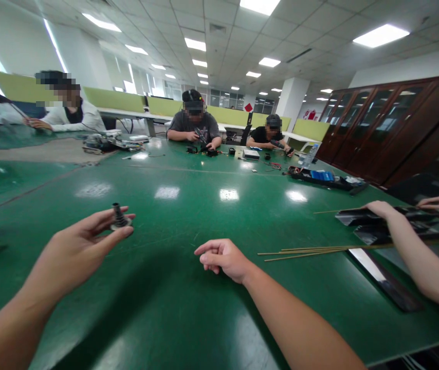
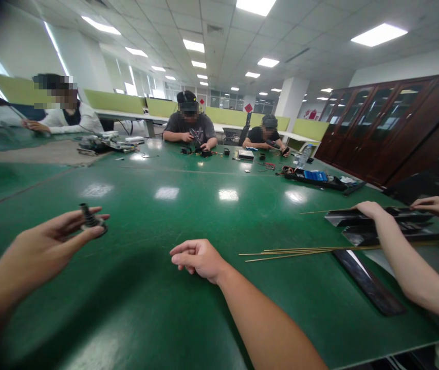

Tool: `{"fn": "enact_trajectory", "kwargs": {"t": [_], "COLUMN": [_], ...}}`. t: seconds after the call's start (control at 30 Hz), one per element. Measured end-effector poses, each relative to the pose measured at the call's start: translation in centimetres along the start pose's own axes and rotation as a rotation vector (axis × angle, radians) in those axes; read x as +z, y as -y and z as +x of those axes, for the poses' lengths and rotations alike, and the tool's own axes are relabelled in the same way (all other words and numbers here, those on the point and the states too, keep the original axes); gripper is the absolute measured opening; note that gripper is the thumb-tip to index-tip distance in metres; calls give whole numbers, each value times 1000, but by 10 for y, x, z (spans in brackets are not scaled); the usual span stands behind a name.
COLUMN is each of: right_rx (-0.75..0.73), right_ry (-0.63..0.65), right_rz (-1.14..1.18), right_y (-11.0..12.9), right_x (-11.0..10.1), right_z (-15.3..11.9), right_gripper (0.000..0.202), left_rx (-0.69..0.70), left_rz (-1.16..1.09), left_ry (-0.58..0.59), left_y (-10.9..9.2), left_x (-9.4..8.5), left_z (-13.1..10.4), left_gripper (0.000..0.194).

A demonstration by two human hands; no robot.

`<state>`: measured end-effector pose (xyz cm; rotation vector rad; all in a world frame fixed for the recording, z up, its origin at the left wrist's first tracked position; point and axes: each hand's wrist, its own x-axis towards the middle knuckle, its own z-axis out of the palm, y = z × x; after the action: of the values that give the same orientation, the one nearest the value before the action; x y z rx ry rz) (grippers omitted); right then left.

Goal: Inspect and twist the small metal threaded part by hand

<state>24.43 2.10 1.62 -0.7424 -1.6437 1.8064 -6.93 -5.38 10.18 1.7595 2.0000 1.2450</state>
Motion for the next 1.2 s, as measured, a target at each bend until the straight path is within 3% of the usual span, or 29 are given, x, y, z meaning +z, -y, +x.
{"fn": "enact_trajectory", "kwargs": {"t": [0.1, 0.2, 0.43, 0.6, 0.7, 0.9, 1.2], "right_rx": [-45, -75, -132, -223, -253, -286, -352], "right_ry": [-106, -155, -184, -222, -247, -236, -243], "right_rz": [16, 17, -157, -509, -648, -722, -777], "right_y": [-1, 0, -2, 0, 3, 3, 6], "right_x": [-1, -2, 2, 13, 17, 20, 25], "right_z": [2, 2, 2, -3, -5, -4, -4], "right_gripper": [41, 41, 58, 69, 60, 40, 30], "left_rx": [-7, 54, 325, 427, 432, 452, 461], "left_rz": [-217, -155, -46, -34, -71, -116, -131], "left_ry": [157, 213, 346, 353, 338, 398, 369], "left_y": [-17, -25, 0, 12, 14, 10, 9], "left_x": [33, 57, 87, 100, 104, 105, 107], "left_z": [5, 1, -20, -26, -27, -28, -30], "left_gripper": [67, 56, 41, 40, 38, 35, 31]}}
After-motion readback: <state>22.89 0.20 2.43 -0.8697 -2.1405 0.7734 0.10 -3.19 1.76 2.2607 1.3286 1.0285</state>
